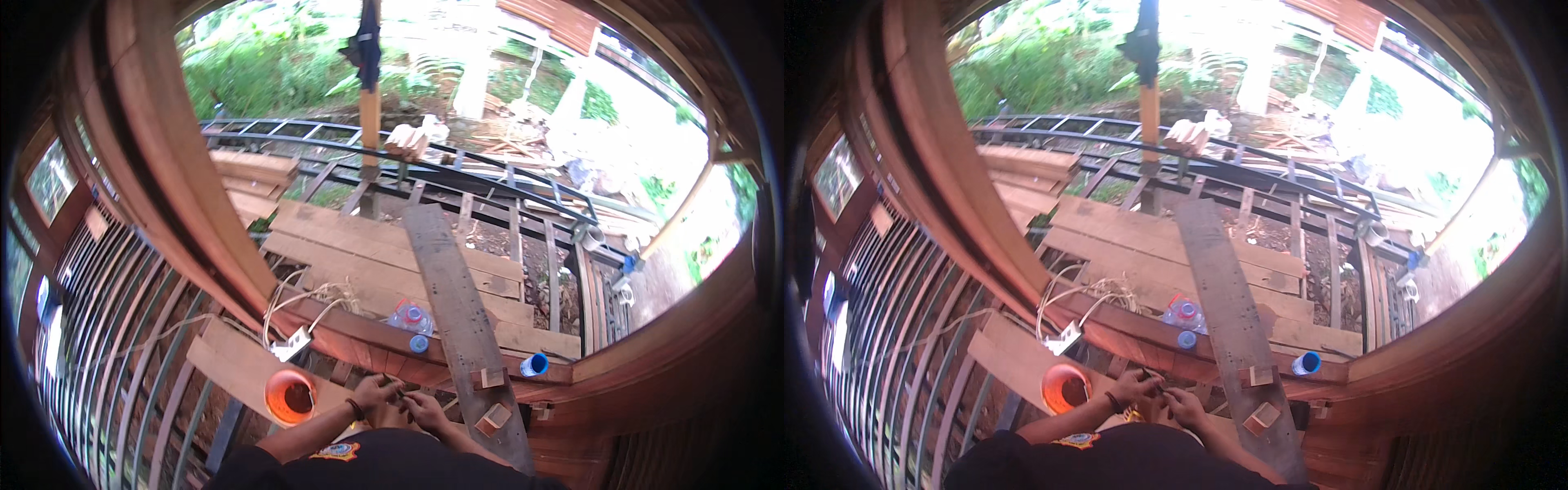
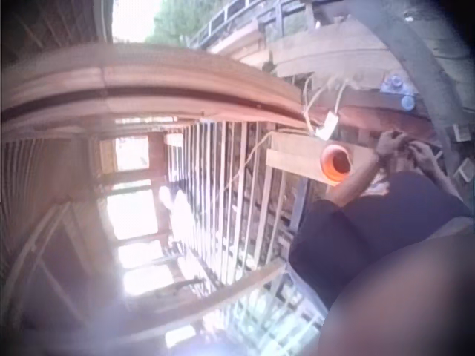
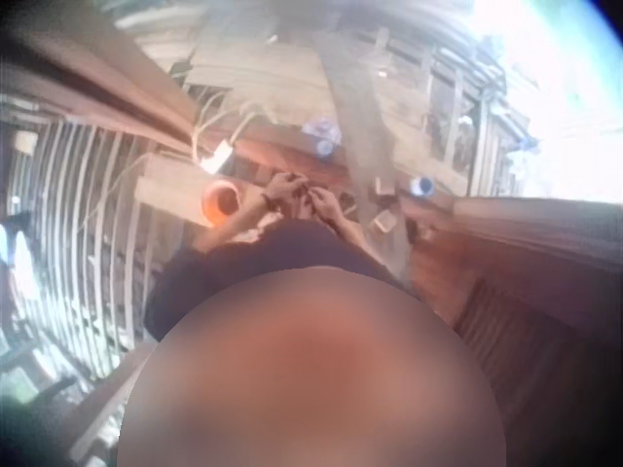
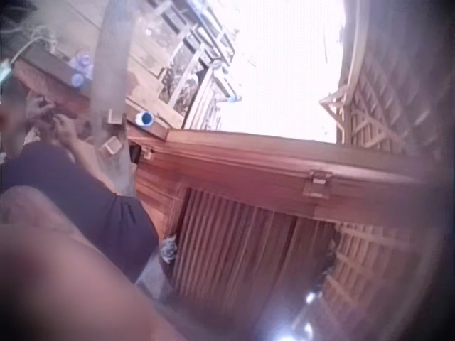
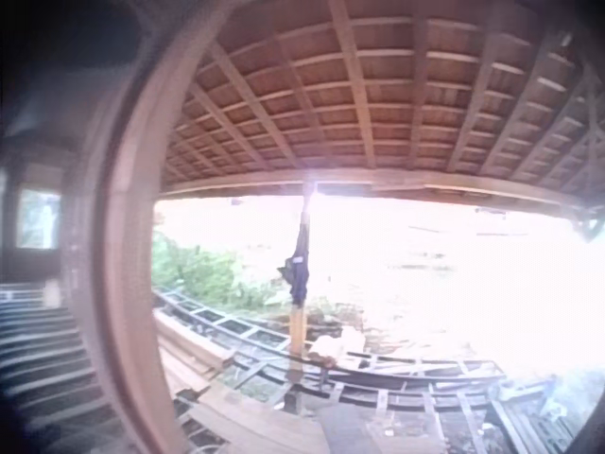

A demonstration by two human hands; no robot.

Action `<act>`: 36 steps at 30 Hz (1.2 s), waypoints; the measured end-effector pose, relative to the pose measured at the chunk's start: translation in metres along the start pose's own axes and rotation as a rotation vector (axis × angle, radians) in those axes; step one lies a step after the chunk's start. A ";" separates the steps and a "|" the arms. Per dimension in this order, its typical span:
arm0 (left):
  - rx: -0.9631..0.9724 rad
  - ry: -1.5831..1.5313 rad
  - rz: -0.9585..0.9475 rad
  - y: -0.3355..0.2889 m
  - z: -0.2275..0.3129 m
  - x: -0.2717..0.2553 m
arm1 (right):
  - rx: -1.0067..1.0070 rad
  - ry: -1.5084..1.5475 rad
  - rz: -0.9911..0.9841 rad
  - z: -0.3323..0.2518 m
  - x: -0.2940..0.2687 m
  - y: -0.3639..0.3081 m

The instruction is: The person marks small wooden blocks with a pencil, positions them against a curved wooden wall, and secures them using a pneumatic nail gun. The person then moves to a different section of the structure and positions a long wooden plank against the frame.

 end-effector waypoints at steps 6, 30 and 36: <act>0.125 0.155 0.508 -0.052 0.009 -0.047 | 0.058 -0.189 -0.248 -0.021 0.027 0.034; -0.131 -0.015 1.251 -0.194 -0.210 -0.119 | -0.155 -0.697 -0.876 0.025 0.178 0.128; -0.901 -0.328 1.416 -0.227 -0.299 -0.202 | 0.443 -0.636 -0.526 0.055 0.094 0.134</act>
Point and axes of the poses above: each hand's wrist, its own y-axis towards the middle knuckle, its own x-axis out of the palm, z = x × y, the point moved 4 cm from there along y, towards the middle knuckle, and after that the axes turned 11 degrees about y, right-handed, at the moved point
